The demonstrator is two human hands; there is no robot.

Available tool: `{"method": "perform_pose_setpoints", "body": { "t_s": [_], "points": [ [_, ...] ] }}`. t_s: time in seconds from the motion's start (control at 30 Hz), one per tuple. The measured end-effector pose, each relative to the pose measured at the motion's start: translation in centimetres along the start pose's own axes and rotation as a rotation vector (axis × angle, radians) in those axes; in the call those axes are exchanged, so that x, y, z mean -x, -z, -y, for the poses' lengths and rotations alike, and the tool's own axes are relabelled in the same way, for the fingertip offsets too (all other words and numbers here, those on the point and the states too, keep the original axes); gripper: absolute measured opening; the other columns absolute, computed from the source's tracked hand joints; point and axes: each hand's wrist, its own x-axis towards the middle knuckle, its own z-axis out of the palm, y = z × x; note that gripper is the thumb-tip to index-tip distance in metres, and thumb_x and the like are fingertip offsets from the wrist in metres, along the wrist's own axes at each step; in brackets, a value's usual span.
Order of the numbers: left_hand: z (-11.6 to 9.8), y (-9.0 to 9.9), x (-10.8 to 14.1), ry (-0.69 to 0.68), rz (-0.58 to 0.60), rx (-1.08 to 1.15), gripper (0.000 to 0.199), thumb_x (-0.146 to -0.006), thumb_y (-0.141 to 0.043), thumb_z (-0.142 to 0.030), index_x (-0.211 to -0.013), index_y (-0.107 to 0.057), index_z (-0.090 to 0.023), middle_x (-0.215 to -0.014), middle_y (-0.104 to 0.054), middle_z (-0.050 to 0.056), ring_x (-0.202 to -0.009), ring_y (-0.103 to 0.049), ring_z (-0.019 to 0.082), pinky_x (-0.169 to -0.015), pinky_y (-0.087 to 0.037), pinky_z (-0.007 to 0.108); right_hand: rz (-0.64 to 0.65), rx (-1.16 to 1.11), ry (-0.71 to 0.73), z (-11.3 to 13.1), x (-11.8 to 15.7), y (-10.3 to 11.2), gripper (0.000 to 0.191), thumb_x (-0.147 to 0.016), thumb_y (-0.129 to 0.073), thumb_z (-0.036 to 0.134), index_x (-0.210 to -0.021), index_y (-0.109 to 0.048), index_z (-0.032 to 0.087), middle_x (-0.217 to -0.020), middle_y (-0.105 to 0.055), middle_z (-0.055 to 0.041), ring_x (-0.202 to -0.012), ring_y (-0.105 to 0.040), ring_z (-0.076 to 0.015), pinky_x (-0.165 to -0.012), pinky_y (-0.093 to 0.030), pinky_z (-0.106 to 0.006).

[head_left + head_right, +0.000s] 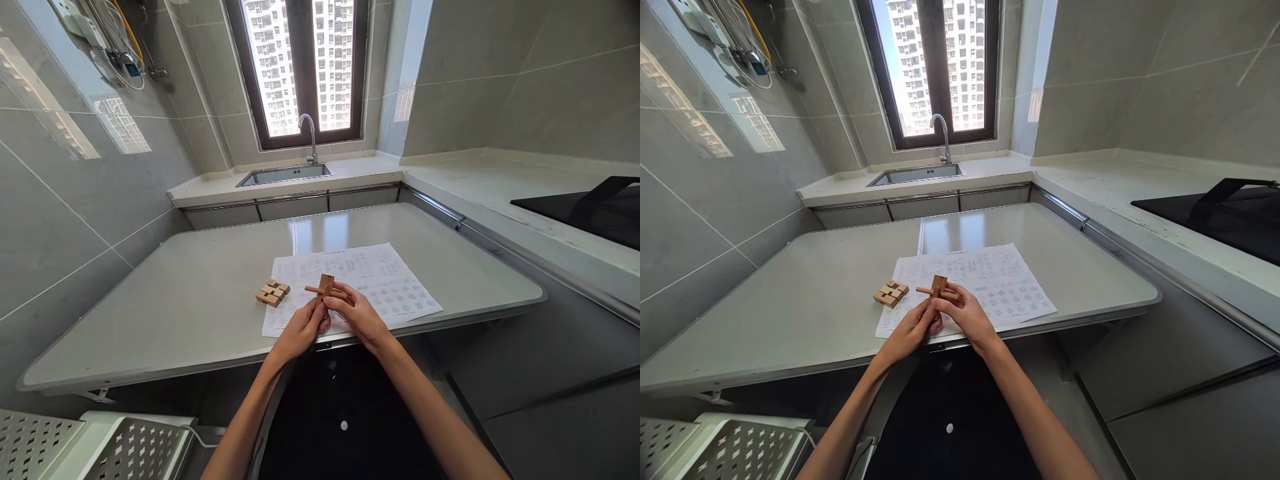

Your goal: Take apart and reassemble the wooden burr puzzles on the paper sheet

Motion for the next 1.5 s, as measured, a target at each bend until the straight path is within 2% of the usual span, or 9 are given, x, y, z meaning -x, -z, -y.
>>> {"method": "perform_pose_setpoints", "body": {
  "t_s": [0.17,0.4,0.63,0.9,1.07,1.17,1.27,1.37,1.5],
  "points": [
    [-0.6,0.1,0.4,0.032,0.056,0.092,0.042,-0.103,-0.051,-0.057,-0.086,-0.054,-0.019,-0.068,-0.049,-0.003,-0.054,-0.035,0.01,-0.053,-0.029,0.026,-0.045,-0.057,-0.014,0.1,0.1,0.2,0.047,-0.079,-0.085,0.037,-0.122,-0.068,0.023,-0.121,-0.076,-0.006,-0.126,-0.066,-0.0278,-0.118,-0.042,-0.045],
    [0.0,0.0,0.3,0.051,0.081,0.038,0.046,-0.105,-0.045,-0.059,-0.089,-0.06,-0.018,-0.065,-0.066,0.001,-0.046,-0.039,0.01,-0.05,-0.033,0.026,-0.064,0.009,-0.007,-0.1,0.5,-0.1,0.058,-0.076,-0.086,0.04,-0.124,-0.059,0.025,-0.109,-0.076,-0.0049,-0.095,-0.071,-0.0238,-0.097,-0.053,-0.042],
    [0.0,0.0,0.2,0.058,0.105,0.053,0.047,-0.104,-0.047,-0.058,-0.085,-0.061,-0.018,-0.061,-0.069,0.002,-0.045,-0.041,0.01,-0.054,-0.037,0.026,-0.057,0.044,-0.032,0.2,0.4,0.4,0.055,-0.079,-0.084,0.04,-0.125,-0.058,0.026,-0.118,-0.077,-0.0068,-0.121,-0.068,-0.0276,-0.113,-0.045,-0.046],
    [-0.2,0.0,0.3,0.109,0.017,-0.003,0.048,-0.099,-0.054,-0.061,-0.088,-0.069,-0.017,-0.051,-0.06,-0.001,-0.047,-0.042,0.012,-0.05,-0.032,0.024,-0.072,-0.016,-0.038,1.3,0.1,1.4,0.043,-0.085,-0.078,0.041,-0.121,-0.065,0.022,-0.116,-0.078,-0.0079,-0.121,-0.07,-0.0294,-0.117,-0.046,-0.048],
    [-0.7,0.0,0.5,0.117,-0.01,0.002,0.046,-0.098,-0.057,-0.06,-0.083,-0.067,-0.018,-0.053,-0.059,-0.001,-0.049,-0.042,0.011,-0.051,-0.032,0.024,-0.137,0.076,-0.001,2.6,-2.2,5.0,0.036,-0.086,-0.074,0.048,-0.109,-0.071,0.021,-0.118,-0.078,-0.0083,-0.12,-0.07,-0.0302,-0.116,-0.049,-0.047],
    [-0.7,0.0,0.7,0.121,-0.028,0.015,0.045,-0.097,-0.058,-0.06,-0.084,-0.067,-0.018,-0.055,-0.059,-0.001,-0.051,-0.044,0.012,-0.051,-0.033,0.024,-0.35,0.283,0.051,3.1,-4.3,8.7,0.048,-0.083,-0.076,0.054,-0.117,-0.066,0.023,-0.119,-0.078,-0.0088,-0.114,-0.072,-0.0314,-0.106,-0.055,-0.051],
    [-0.7,0.0,0.8,0.113,-0.039,0.009,0.044,-0.097,-0.058,-0.06,-0.085,-0.067,-0.019,-0.057,-0.059,-0.001,-0.052,-0.047,0.012,-0.052,-0.033,0.024,-0.616,0.741,0.029,3.6,-6.1,12.2,0.062,-0.079,-0.076,0.059,-0.125,-0.058,0.022,-0.121,-0.077,-0.0126,-0.108,-0.073,-0.0311,-0.094,-0.058,-0.046],
    [-0.7,0.0,0.8,0.102,-0.044,0.008,0.043,-0.097,-0.058,-0.059,-0.085,-0.066,-0.019,-0.058,-0.059,-0.002,-0.053,-0.048,0.012,-0.053,-0.034,0.024,-0.683,0.868,0.015,4.1,-7.2,14.4,0.068,-0.075,-0.078,0.058,-0.126,-0.054,0.02,-0.129,-0.072,-0.017,-0.114,-0.07,-0.0326,-0.096,-0.055,-0.045],
    [-0.6,0.0,0.8,0.103,-0.045,-0.004,0.039,-0.097,-0.061,-0.056,-0.085,-0.065,-0.019,-0.059,-0.059,-0.002,-0.054,-0.048,0.012,-0.055,-0.035,0.025,-0.712,0.976,0.035,4.4,-7.9,15.4,0.069,-0.075,-0.076,0.056,-0.128,-0.051,0.019,-0.13,-0.071,-0.0187,-0.116,-0.068,-0.032,-0.097,-0.052,-0.041]
  ]
}}
